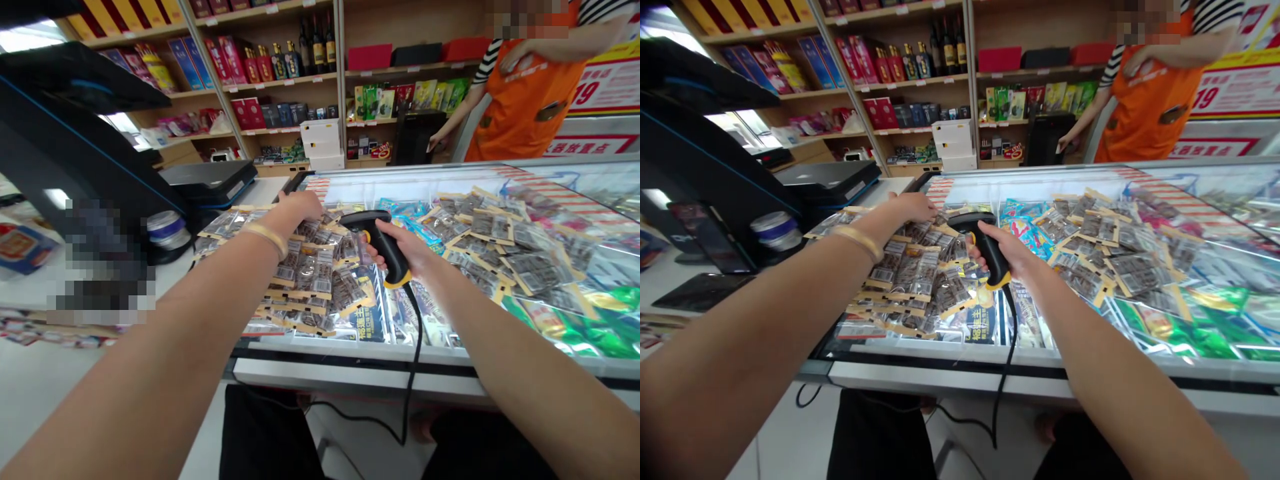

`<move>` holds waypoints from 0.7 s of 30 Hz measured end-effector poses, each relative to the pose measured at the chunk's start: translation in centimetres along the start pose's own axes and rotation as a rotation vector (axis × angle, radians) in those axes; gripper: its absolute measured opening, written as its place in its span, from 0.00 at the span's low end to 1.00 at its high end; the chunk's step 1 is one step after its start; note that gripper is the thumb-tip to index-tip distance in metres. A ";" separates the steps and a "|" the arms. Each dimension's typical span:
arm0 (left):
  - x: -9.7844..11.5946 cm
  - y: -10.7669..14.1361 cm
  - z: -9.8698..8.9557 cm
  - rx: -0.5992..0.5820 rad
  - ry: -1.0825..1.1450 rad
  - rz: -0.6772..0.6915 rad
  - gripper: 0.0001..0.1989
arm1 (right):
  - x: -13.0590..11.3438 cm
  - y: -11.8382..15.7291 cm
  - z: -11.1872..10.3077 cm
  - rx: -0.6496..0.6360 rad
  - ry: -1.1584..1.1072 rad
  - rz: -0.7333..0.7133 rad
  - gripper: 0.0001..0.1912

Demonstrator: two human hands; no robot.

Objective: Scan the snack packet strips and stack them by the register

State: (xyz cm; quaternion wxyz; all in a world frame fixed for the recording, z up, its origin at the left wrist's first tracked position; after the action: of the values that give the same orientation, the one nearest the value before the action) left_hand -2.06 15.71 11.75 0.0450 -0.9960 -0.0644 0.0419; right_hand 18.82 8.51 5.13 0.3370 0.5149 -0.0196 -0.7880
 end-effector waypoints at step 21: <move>10.6 7.8 -6.0 0.325 0.276 0.243 0.20 | -3.5 10.8 -7.3 0.151 0.059 -0.261 0.20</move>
State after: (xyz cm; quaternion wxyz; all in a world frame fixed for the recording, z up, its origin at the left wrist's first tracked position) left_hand 9.93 8.88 16.17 0.2077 -0.9724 0.0703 -0.0798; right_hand 31.23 4.48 8.56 0.1925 0.5597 -0.0020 -0.8060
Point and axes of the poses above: each hand's wrist, its own y-axis away from the middle knuckle, its own z-axis out of the palm, x = y × z, the point moved 4 cm from there along -y, towards the middle knuckle, and after that the axes turned 12 degrees about x, right-handed, at the moved point
